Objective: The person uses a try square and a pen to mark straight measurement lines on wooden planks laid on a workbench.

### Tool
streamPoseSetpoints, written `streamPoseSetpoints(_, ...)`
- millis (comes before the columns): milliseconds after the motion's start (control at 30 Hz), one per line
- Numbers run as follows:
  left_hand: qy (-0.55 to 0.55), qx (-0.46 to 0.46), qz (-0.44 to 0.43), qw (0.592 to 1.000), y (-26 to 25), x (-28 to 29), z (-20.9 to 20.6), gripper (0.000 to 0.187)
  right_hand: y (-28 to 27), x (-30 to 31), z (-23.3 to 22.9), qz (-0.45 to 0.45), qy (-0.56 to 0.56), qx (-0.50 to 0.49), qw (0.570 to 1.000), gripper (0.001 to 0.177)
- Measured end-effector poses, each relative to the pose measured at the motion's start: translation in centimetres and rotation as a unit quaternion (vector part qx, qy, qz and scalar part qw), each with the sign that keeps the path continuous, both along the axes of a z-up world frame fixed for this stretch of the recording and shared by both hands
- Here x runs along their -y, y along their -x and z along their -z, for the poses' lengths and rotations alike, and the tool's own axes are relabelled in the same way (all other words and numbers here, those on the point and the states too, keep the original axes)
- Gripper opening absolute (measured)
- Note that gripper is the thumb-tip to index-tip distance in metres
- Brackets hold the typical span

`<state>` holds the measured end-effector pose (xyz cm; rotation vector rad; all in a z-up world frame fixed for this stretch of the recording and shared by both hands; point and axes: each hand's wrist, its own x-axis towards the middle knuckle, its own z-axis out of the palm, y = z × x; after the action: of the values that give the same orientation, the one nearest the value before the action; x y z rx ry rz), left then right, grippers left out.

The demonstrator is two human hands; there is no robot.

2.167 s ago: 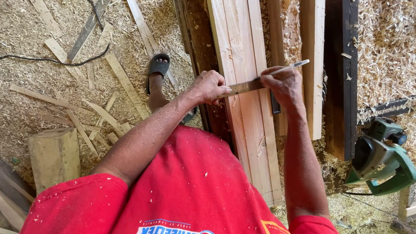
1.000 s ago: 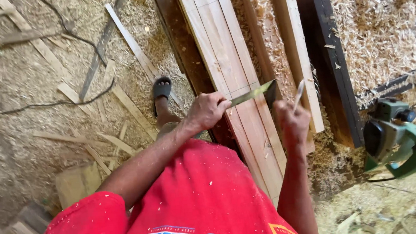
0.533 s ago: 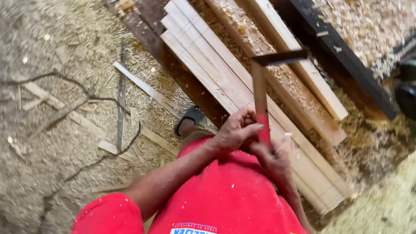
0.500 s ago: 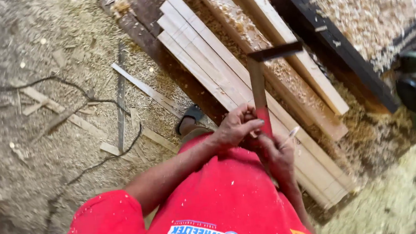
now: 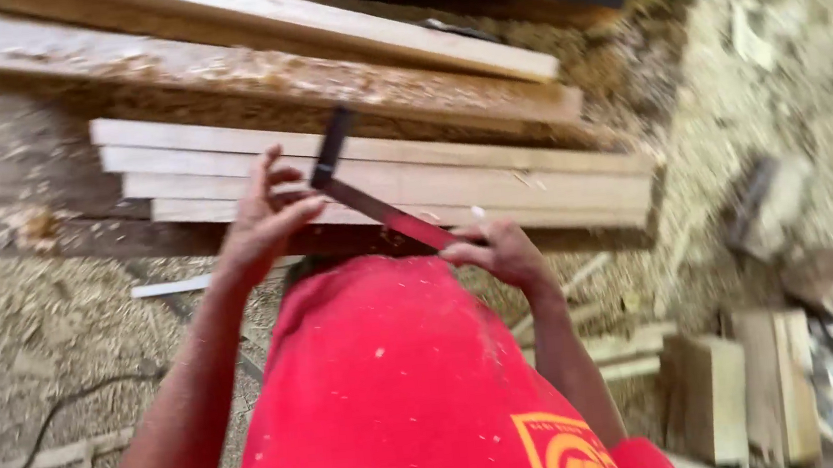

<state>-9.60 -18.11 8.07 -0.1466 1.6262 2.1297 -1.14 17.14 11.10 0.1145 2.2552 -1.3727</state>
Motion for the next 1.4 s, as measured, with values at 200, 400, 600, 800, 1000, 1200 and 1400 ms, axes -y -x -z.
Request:
streamPoseSetpoints(200, 0.067, -0.02, 0.103, 0.992, 5.2, 1.5, 2.8, 0.073, 3.7, -0.4, 1.5, 0.106, 0.034, 0.092, 0.989, 0.025)
streamPoseSetpoints(400, 0.277, -0.117, 0.096, 0.949, 9.0, 0.8, 4.2, 0.03, 9.4, -1.0, 4.6, 0.146, -0.088, -0.11, 0.979, 0.017)
streamPoseSetpoints(600, 0.358, -0.228, 0.035, 0.905, 10.1, 2.1, 5.0, 0.044, 10.7, 0.1, 9.2, 0.085, -0.147, -0.264, 0.949, 0.009)
streamPoseSetpoints(800, 0.419, -0.252, 0.031, 0.872, 9.6, 2.0, 3.9, 0.043, 9.1, -0.3, 9.0, 0.194, -0.154, -0.255, 0.935, 0.02)
streamPoseSetpoints(1000, 0.418, -0.206, 0.039, 0.884, 9.9, 2.8, 4.0, 0.04, 4.3, -4.0, 11.3, 0.326, -0.027, -0.244, 0.913, 0.049)
streamPoseSetpoints(1200, 0.435, -0.162, 0.051, 0.884, 10.5, 2.6, 3.0, 0.036, 1.5, -1.8, 10.8, 0.372, -0.016, -0.138, 0.918, 0.05)
streamPoseSetpoints(1400, 0.418, -0.191, 0.045, 0.887, 10.3, 2.8, 3.7, 0.036, 3.5, 3.5, 7.3, 0.391, 0.132, -0.161, 0.897, 0.016)
